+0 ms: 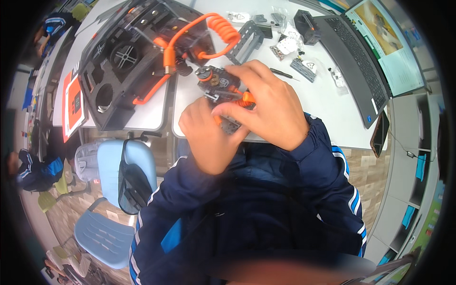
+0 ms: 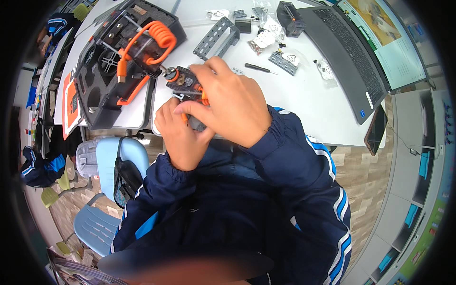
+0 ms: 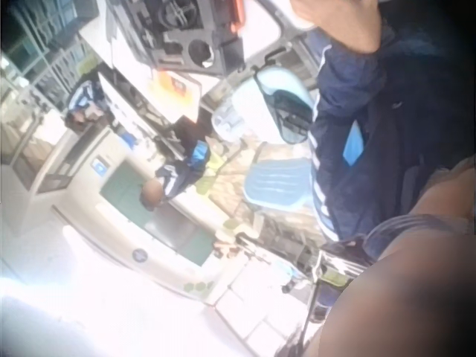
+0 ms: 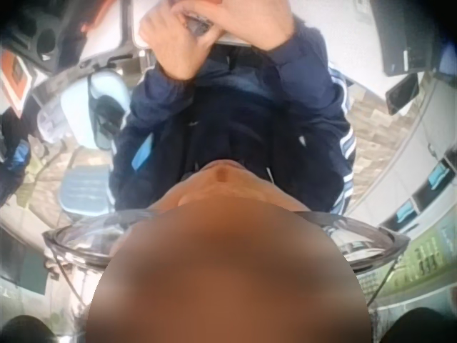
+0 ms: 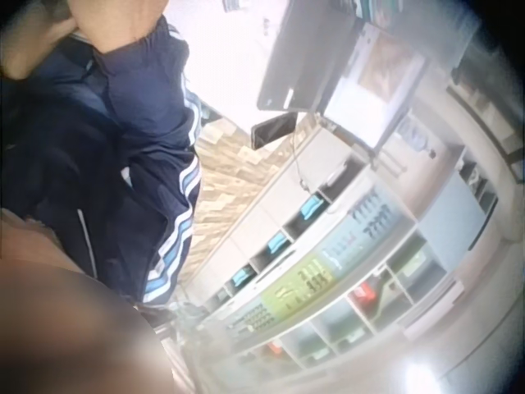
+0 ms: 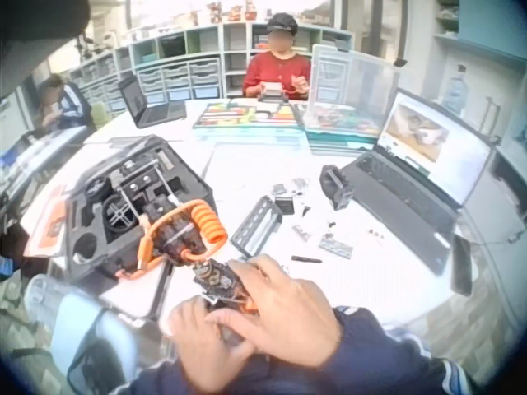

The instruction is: The person assembles a small electronic device using a screwdriver to tighten screws on a metal frame. They handle a motor, orange coiled cable, and several small parts, placing them into the frame and securing them. The person rotates the frame to access different sides and continues fastening components.

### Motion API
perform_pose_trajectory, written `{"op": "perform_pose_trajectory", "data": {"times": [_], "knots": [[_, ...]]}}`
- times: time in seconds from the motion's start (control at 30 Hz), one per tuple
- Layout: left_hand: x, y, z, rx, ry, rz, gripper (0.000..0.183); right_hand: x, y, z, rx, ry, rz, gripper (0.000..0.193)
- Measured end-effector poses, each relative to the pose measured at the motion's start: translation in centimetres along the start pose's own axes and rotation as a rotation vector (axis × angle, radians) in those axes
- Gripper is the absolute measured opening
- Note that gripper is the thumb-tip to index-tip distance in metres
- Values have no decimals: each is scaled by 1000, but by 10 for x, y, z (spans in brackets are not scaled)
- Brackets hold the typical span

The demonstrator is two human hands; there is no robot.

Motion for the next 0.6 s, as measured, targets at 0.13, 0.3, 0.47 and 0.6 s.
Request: {"op": "perform_pose_trajectory", "data": {"times": [0.13,0.3,0.47,0.6], "knots": [[-3,1,1,-8,-29,-15,83,1,-5,3,-24,-51,4,57],[-4,8,6,-154,-78,-129,83,-2,7,20,39,41,25,52],[0,20,2,-246,-136,-143,70,-13,16,32,66,22,18,53],[1,39,-8,-301,-199,-23,54,-17,19,36,131,-51,-27,55]]}}
Point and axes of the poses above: each hand's wrist, its own x-axis towards the middle knuckle, its own y-axis out of the back of the hand, z = x × y, the point moved 2 cm from there along x, towards the middle knuckle, and after that the axes turned 8 degrees about -y, right-handed, at the moved point
